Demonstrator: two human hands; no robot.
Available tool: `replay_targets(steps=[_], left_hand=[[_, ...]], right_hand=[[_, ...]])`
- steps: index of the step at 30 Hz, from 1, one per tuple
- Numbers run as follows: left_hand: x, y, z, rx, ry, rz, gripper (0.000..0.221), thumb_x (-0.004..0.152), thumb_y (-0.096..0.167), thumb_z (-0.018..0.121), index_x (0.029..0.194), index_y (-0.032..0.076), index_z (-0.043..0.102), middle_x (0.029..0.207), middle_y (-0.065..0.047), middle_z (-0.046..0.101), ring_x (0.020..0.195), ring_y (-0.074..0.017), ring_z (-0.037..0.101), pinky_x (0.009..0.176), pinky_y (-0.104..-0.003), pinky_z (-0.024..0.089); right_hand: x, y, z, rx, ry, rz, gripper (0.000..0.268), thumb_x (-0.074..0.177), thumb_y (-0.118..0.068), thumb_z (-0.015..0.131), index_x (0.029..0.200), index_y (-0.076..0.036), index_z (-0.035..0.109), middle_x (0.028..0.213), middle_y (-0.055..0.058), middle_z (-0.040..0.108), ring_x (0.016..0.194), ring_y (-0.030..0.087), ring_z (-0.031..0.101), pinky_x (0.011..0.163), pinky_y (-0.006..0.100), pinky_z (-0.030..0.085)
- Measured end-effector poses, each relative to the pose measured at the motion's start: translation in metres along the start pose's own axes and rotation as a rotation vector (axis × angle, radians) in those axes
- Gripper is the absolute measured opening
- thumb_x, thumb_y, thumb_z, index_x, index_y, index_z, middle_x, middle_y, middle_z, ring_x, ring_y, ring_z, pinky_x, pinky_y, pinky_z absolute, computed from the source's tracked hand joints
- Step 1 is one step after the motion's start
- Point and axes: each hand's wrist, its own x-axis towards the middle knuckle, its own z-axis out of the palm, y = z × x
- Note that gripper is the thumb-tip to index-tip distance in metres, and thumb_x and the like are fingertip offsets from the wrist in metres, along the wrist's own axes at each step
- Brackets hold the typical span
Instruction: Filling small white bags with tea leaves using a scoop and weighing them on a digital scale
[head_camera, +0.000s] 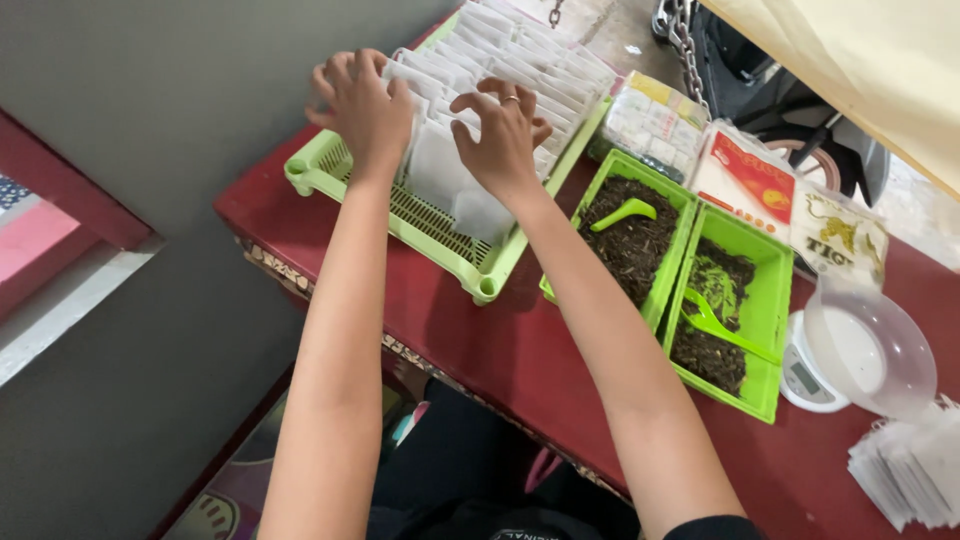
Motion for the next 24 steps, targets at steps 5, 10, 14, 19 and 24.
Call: replay_targets(steps=[5,10,14,19,24], left_hand=[[-0.012,0.039,0.010,-0.057,-0.031,0.094,0.021,0.076,0.023,0.055,0.096,0.024,0.059,0.114,-0.003,0.053,0.123,-0.0295,0.038,0.097,-0.063,0.024],[-0.032,0.091,0.044,-0.105,-0.067,0.187,0.017,0.078,0.023,0.064,0.094,0.028,0.063,0.116,-0.003,0.052,0.125,-0.0298,0.036,0.099,-0.066,0.024],[-0.066,0.150,0.079,-0.150,-0.108,0.298,0.018,0.078,0.031,0.062,0.096,0.026,0.063,0.115,-0.006,0.052,0.124,-0.0365,0.037,0.096,-0.072,0.027],[-0.124,0.226,0.105,-0.274,-0.318,0.394,0.026,0.080,0.035,0.064,0.104,0.028,0.061,0.122,-0.005,0.050,0.125,-0.0355,0.034,0.098,-0.069,0.026],[-0.187,0.305,0.107,-0.381,-0.650,0.479,0.026,0.084,0.033,0.055,0.109,0.025,0.058,0.128,-0.006,0.047,0.134,-0.0344,0.027,0.109,-0.066,0.014]], right_hand=[[-0.009,0.027,-0.038,-0.038,0.042,0.041,0.014,0.088,-0.023,0.073,0.100,-0.030,0.075,0.130,0.002,0.059,0.128,0.033,0.040,0.083,0.050,0.028],[-0.025,0.074,-0.083,-0.096,0.024,0.222,0.017,0.087,-0.025,0.076,0.102,-0.033,0.076,0.134,0.003,0.059,0.130,0.034,0.039,0.092,0.051,0.030],[-0.050,0.124,-0.128,-0.147,0.100,0.263,0.008,0.091,-0.031,0.074,0.097,-0.036,0.077,0.128,0.001,0.059,0.126,0.034,0.042,0.078,0.053,0.030],[-0.094,0.175,-0.187,-0.175,0.166,0.483,0.011,0.088,-0.036,0.069,0.093,-0.044,0.075,0.124,-0.008,0.057,0.127,0.027,0.042,0.083,0.047,0.027],[-0.147,0.221,-0.247,-0.200,0.239,0.611,0.014,0.091,-0.032,0.067,0.097,-0.035,0.078,0.121,-0.003,0.059,0.122,0.030,0.045,0.088,0.062,0.034]])
